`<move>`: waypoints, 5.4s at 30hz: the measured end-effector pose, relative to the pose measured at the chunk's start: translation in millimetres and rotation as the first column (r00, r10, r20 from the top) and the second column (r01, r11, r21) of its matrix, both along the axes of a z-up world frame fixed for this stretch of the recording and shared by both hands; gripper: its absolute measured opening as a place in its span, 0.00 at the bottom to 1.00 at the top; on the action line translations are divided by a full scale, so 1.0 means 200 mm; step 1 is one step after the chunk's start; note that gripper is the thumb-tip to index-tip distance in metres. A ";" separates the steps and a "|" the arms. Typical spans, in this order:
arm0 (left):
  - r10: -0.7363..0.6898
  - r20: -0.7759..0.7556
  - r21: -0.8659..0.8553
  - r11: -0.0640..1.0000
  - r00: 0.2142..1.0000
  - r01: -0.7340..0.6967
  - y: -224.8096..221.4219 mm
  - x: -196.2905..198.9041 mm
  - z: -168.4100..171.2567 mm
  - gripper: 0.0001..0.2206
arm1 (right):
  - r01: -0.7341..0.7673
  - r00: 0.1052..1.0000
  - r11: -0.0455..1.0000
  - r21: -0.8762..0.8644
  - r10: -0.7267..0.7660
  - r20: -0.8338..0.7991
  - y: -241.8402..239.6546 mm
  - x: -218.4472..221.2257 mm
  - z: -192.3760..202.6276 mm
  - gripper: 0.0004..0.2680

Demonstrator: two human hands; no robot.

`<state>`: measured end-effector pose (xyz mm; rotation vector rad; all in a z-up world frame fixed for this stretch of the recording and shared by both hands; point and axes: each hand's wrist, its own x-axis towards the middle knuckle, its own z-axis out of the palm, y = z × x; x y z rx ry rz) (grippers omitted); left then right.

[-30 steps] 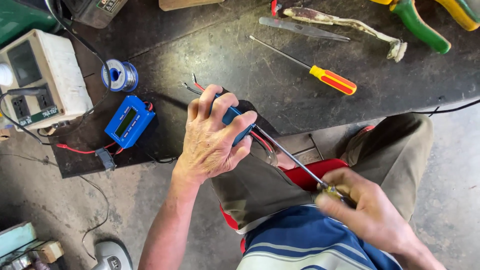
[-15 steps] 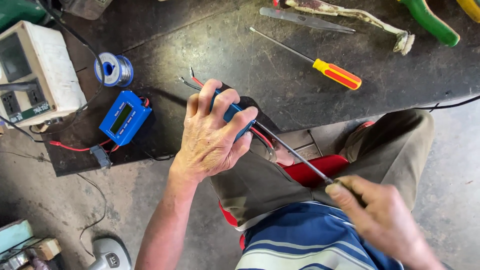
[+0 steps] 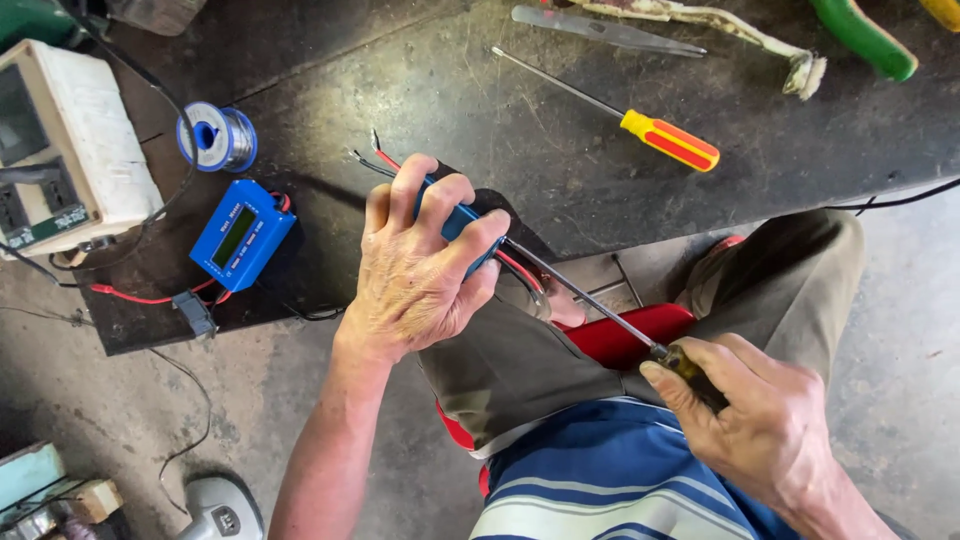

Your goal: A person uses a screwdriver to pry open the casing of a blue electronic display module on a cluttered repair bench.

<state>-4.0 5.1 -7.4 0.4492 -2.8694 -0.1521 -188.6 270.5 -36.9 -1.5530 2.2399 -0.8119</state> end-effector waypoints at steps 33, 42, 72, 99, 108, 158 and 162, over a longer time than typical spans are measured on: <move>0.063 -0.068 0.085 0.995 0.996 -0.057 0.01 -0.01 0.00 0.10 | 0.043 0.996 0.962 -0.268 -0.020 0.087 -0.05 -0.04 -0.32 0.10; 0.062 -0.046 0.086 0.995 0.997 -0.058 0.00 0.00 0.00 0.10 | -0.006 0.991 0.954 -0.300 -0.035 -0.130 -0.06 -0.07 -0.17 0.09; 0.048 -0.020 0.082 0.996 0.999 -0.046 -0.02 -0.01 0.01 0.11 | -0.441 0.827 0.827 -0.349 0.222 -0.517 -0.06 -0.19 0.01 0.09; 0.026 0.004 0.108 0.994 1.000 -0.026 -0.04 0.00 0.02 0.13 | -0.456 0.810 0.832 -0.315 0.241 -0.535 0.05 -0.17 -0.14 0.07; 0.031 -0.034 0.126 0.992 0.999 -0.027 -0.04 0.01 0.05 0.13 | 0.073 0.612 0.852 0.519 -0.449 0.651 -0.17 -0.19 0.15 0.08; 0.425 -0.162 0.022 0.904 0.891 -0.428 0.12 0.06 -0.03 0.14 | -0.040 0.979 0.894 -0.447 0.125 0.163 -0.15 -0.11 -0.23 0.11; 0.423 -0.157 0.035 0.906 0.893 -0.423 0.12 0.06 -0.03 0.14 | -0.077 0.988 0.885 -0.459 0.131 0.086 -0.15 -0.13 -0.24 0.10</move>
